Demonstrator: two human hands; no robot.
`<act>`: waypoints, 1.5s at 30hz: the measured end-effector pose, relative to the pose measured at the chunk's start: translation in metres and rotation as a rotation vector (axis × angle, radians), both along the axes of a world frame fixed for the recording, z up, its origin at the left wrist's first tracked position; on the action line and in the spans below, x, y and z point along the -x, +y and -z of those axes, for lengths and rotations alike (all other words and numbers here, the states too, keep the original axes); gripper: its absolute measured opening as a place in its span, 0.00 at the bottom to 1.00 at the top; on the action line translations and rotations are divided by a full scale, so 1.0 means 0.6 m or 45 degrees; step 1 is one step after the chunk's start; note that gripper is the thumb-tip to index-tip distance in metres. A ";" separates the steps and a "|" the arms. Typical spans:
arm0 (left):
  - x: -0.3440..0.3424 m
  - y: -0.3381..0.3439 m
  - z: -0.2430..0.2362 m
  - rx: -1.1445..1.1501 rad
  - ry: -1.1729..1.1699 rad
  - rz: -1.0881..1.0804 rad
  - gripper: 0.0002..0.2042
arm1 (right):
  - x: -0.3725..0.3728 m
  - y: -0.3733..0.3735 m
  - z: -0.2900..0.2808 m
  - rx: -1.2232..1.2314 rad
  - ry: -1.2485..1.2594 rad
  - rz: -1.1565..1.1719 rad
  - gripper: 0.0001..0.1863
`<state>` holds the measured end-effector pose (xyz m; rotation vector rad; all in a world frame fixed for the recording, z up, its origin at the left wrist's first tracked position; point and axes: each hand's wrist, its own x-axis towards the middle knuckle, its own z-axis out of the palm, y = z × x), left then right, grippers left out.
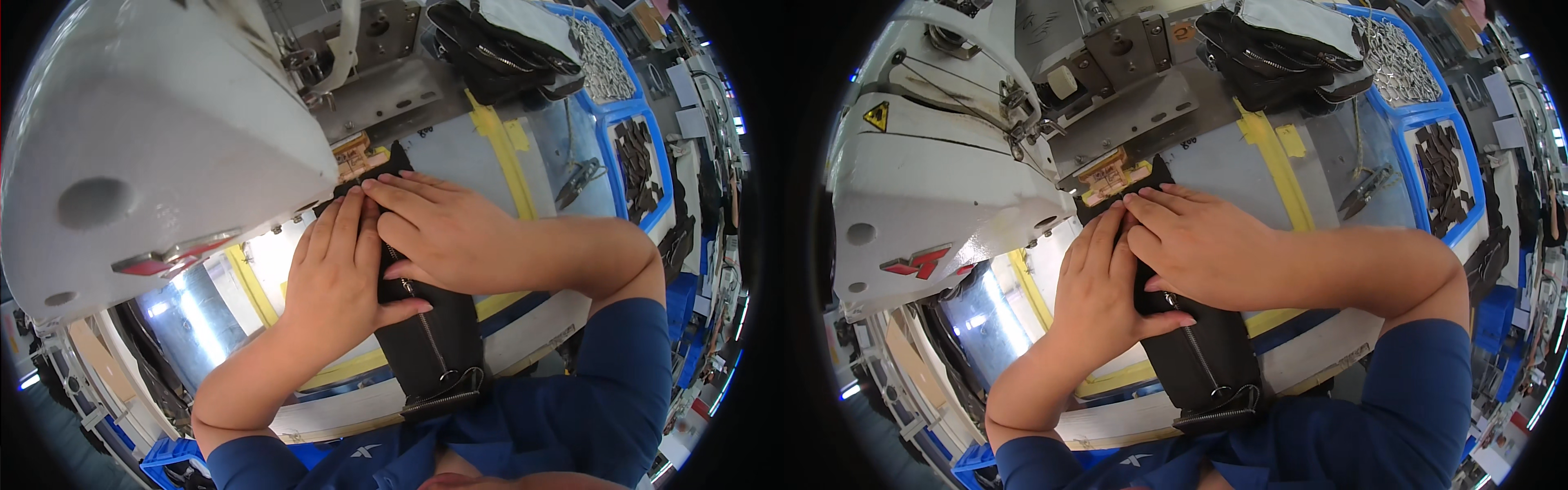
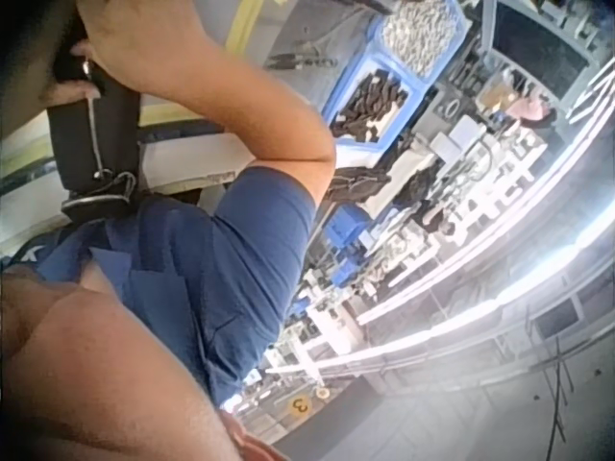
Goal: The person operates an industrial sewing machine to stitch a zipper onto a small fabric pouch. They repeatedly align the zipper, sew along the edge, and then flip the pouch to sew the opposite side. The person handles the pouches one at a time, moving finished items aside and picking up new ones from a pile.
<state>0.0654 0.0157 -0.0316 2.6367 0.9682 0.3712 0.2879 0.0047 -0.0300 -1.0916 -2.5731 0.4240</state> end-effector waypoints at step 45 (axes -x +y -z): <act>0.023 -0.014 0.010 -0.241 0.014 0.069 0.46 | -0.444 -0.043 -0.095 0.122 -0.247 1.564 0.08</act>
